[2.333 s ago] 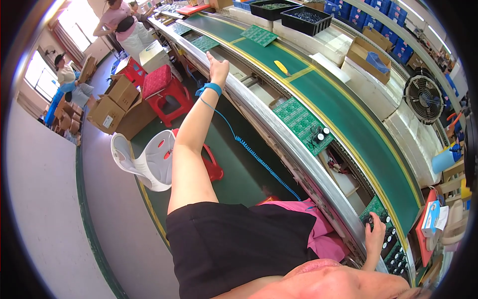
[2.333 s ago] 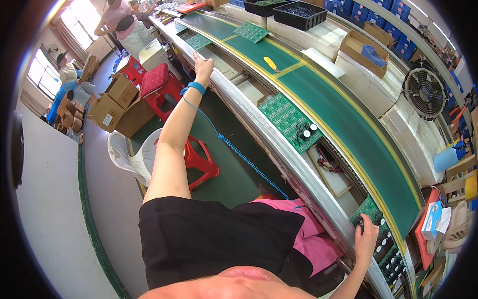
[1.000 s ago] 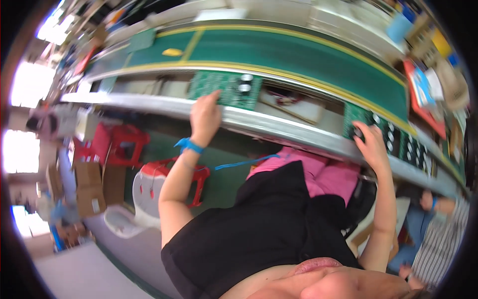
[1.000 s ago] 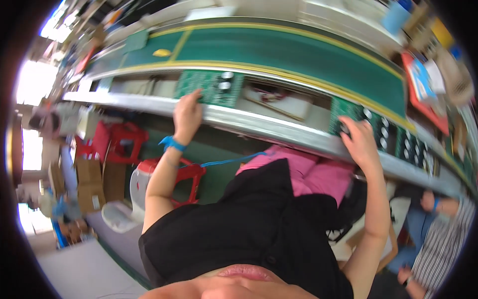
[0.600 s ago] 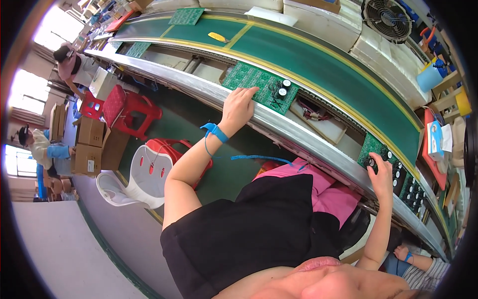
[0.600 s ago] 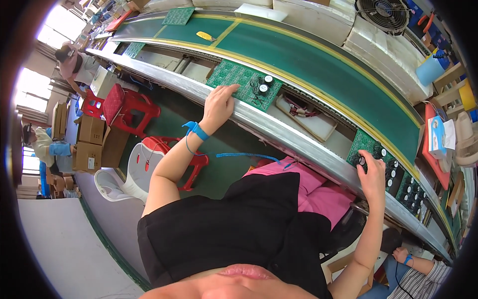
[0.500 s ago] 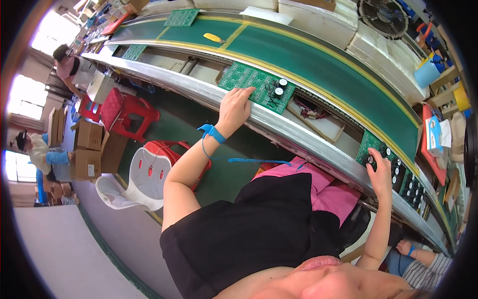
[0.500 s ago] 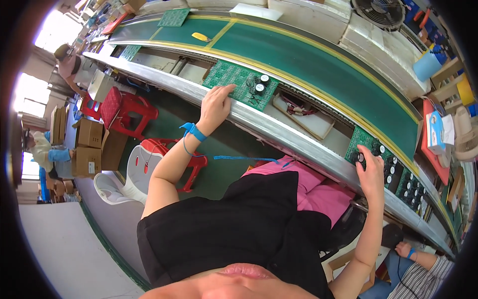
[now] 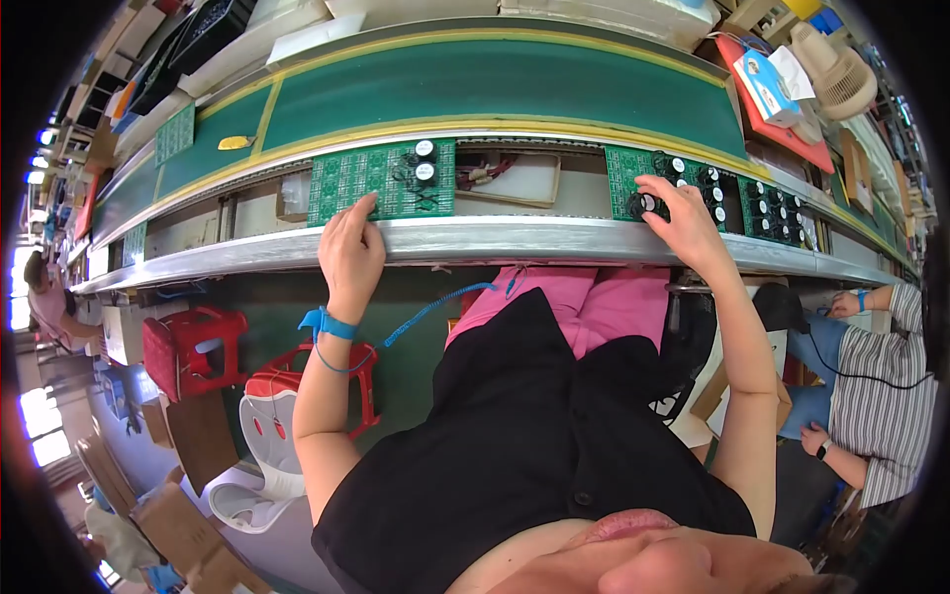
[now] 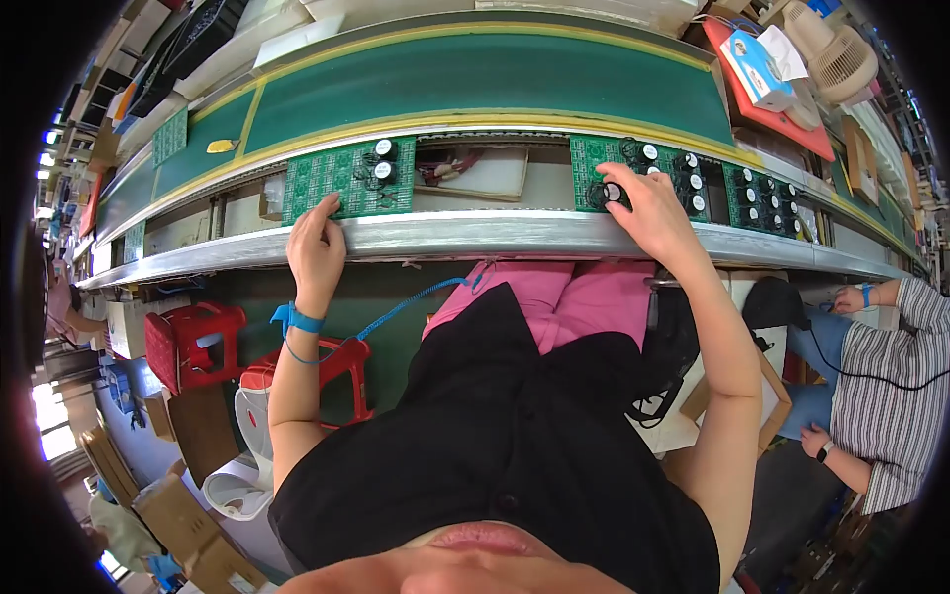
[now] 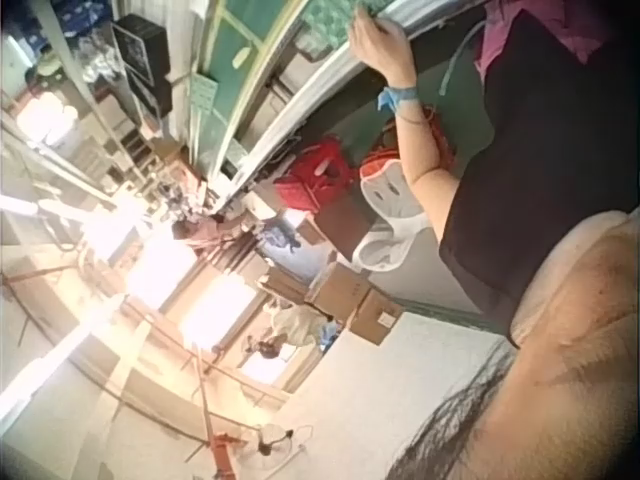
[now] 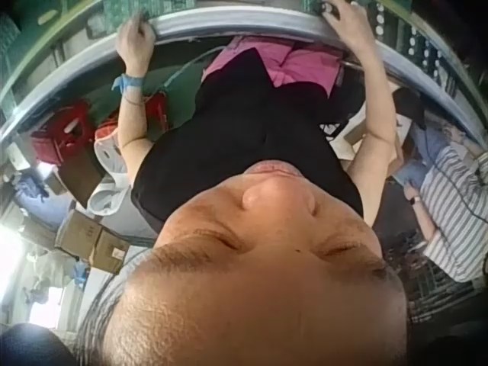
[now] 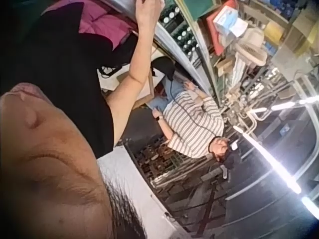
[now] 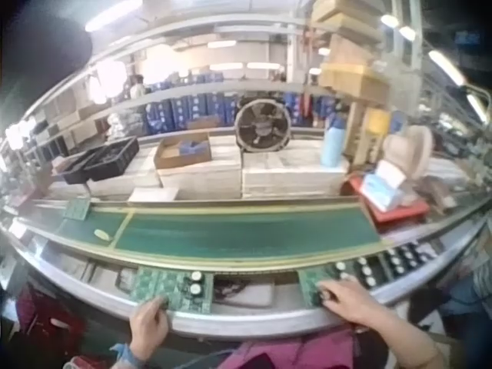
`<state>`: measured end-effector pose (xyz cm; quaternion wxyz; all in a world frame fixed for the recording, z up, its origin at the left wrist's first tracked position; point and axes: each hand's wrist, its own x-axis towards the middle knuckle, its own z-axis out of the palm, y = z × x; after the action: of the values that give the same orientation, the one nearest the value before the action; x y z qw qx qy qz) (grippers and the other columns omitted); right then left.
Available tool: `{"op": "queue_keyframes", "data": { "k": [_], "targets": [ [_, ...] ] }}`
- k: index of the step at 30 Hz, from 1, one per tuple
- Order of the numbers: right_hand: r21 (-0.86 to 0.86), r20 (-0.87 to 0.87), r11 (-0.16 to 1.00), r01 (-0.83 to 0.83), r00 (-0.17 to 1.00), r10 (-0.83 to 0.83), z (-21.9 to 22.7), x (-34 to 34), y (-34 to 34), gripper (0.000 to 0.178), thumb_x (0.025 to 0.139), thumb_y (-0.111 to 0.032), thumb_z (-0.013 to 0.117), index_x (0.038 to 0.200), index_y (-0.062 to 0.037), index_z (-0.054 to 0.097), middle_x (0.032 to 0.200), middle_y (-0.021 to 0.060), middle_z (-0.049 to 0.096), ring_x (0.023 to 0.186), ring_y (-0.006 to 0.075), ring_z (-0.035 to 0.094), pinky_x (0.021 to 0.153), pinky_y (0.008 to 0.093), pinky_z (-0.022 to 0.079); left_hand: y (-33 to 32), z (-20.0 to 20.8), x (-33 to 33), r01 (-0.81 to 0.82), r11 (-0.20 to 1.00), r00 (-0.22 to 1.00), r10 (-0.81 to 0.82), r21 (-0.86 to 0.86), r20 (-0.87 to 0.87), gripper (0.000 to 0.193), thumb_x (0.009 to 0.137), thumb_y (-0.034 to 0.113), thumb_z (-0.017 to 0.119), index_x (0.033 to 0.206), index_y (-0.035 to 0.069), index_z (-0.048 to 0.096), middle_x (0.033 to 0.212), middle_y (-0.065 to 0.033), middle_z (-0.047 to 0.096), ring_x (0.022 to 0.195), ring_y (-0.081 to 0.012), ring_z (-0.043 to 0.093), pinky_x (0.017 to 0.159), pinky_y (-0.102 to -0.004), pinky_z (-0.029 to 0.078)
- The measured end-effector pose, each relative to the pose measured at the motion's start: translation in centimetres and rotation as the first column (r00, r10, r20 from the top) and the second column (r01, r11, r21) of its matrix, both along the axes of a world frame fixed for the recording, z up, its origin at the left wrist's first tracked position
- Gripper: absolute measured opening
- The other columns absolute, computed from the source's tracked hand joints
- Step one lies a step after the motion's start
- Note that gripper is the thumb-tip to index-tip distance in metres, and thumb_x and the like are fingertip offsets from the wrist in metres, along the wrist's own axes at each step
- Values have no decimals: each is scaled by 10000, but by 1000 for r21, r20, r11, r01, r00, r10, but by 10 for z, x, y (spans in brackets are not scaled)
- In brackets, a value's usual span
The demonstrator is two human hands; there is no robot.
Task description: The person assembles electronic components, including capacitors and switches, onto a printed circuit board by hand on an assembly line.
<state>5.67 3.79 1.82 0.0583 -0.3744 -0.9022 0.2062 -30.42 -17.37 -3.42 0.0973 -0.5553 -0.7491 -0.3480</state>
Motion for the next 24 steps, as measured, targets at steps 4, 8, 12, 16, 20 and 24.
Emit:
{"op": "queue_keyframes", "data": {
  "k": [4, 8, 12, 16, 20, 24],
  "targets": [
    [25, -62, 1000, -8, 998, 10, -5, 2, 3, 456, 793, -91, 628, 1229, -148, 509, 1073, 80, 655, 901, 308, 538, 911, 370, 379, 8, 1, 15, 55, 998, 998, -55, -4, 17, 325, 748, -51, 540, 1038, 59, 636, 905, -121, 668, 838, -282, 624, 736, -374, 489],
    [-3, -9, 1000, 8, 1000, -8, 0, -3, 1, 481, 784, -71, 646, 1243, -115, 508, 1094, 81, 646, 1010, 287, 548, 928, 372, 373, 11, -3, 24, 71, 997, 996, -72, -16, -44, 320, 746, -51, 549, 1035, 57, 634, 918, -129, 666, 866, -292, 623, 760, -383, 486],
    [1, 6, 1000, 12, 1000, -12, 0, -4, 1, 458, 784, -82, 649, 1223, -110, 524, 1095, 87, 644, 998, 291, 549, 920, 371, 383, 11, -3, 25, 85, 996, 995, -85, -3, -55, 319, 746, -51, 552, 1035, 58, 634, 921, -134, 664, 878, -295, 621, 772, -383, 485],
    [21, 26, 1000, -13, 1000, 12, 2, -4, 3, 413, 778, -93, 655, 1179, -102, 558, 1075, 99, 649, 965, 300, 555, 897, 379, 407, 11, -4, 24, 71, 997, 996, -71, -11, -61, 315, 747, -50, 553, 1031, 58, 634, 920, -133, 664, 887, -289, 622, 781, -381, 484],
    [-3, 24, 1000, -6, 1000, 6, 5, -9, 3, 370, 770, -98, 662, 1134, -93, 594, 1040, 108, 657, 937, 313, 556, 860, 391, 434, 9, -2, 25, 67, 998, 995, -66, 14, -79, 313, 745, -49, 549, 1027, 57, 635, 915, -137, 664, 897, -290, 625, 788, -386, 484],
    [122, -44, 991, -53, 997, 59, 7, -7, 1, 308, 760, -87, 667, 1061, -45, 619, 966, 143, 662, 820, 333, 589, 826, 401, 426, 12, -1, 27, 75, 997, 996, -75, 9, -54, 317, 724, -50, 548, 1008, 60, 636, 896, -142, 662, 915, -294, 627, 790, -394, 484]
  ]
}}
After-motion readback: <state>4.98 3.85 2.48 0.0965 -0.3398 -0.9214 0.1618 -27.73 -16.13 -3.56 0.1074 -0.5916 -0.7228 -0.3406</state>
